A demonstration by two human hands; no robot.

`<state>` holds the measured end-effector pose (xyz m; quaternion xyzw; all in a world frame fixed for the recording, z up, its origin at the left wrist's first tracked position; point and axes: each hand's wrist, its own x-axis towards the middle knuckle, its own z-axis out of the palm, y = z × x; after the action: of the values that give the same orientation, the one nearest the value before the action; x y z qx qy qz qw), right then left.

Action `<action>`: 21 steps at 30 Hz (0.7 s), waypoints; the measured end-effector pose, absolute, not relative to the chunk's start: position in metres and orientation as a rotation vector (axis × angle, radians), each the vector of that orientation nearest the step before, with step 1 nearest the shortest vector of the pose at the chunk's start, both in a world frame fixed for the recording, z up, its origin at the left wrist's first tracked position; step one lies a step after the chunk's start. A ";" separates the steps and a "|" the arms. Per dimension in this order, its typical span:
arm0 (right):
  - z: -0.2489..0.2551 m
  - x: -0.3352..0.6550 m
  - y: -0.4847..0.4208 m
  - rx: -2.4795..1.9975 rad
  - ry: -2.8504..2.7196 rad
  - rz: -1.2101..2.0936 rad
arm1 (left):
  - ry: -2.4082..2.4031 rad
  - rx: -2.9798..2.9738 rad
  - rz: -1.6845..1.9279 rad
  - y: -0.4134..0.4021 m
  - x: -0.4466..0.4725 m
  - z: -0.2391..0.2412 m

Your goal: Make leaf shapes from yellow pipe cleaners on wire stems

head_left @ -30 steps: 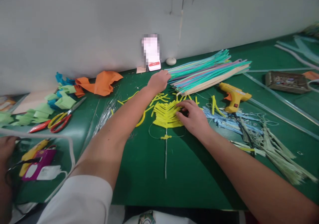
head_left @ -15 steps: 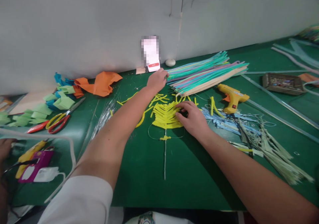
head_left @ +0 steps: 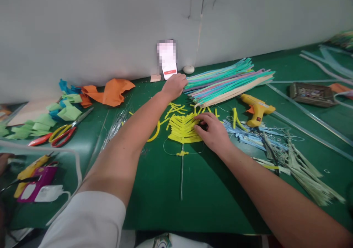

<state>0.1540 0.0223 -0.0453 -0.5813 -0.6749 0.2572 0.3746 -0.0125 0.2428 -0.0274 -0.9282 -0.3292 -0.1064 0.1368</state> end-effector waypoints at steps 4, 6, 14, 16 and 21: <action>-0.045 0.154 0.022 -1.487 -1.725 0.658 | -0.921 -2.731 -0.304 0.246 -0.015 -0.027; -0.045 0.154 0.022 -1.487 -1.725 0.658 | -0.948 -2.741 -0.312 0.246 -0.017 -0.028; -0.045 0.154 0.022 -1.496 -1.727 0.659 | -1.217 -2.798 -0.522 0.248 -0.017 -0.028; -0.044 0.154 0.022 -1.498 -1.726 0.666 | -1.261 -2.831 -0.572 0.248 -0.017 -0.027; -0.044 0.154 0.022 -1.496 -1.723 0.680 | -1.370 -2.893 -0.740 0.250 -0.019 -0.026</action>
<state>0.1540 0.0220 -0.0443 -0.5834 -0.6720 0.2652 0.3712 -0.0189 0.2505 -0.0262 -0.8782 -0.4159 -0.2248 -0.0717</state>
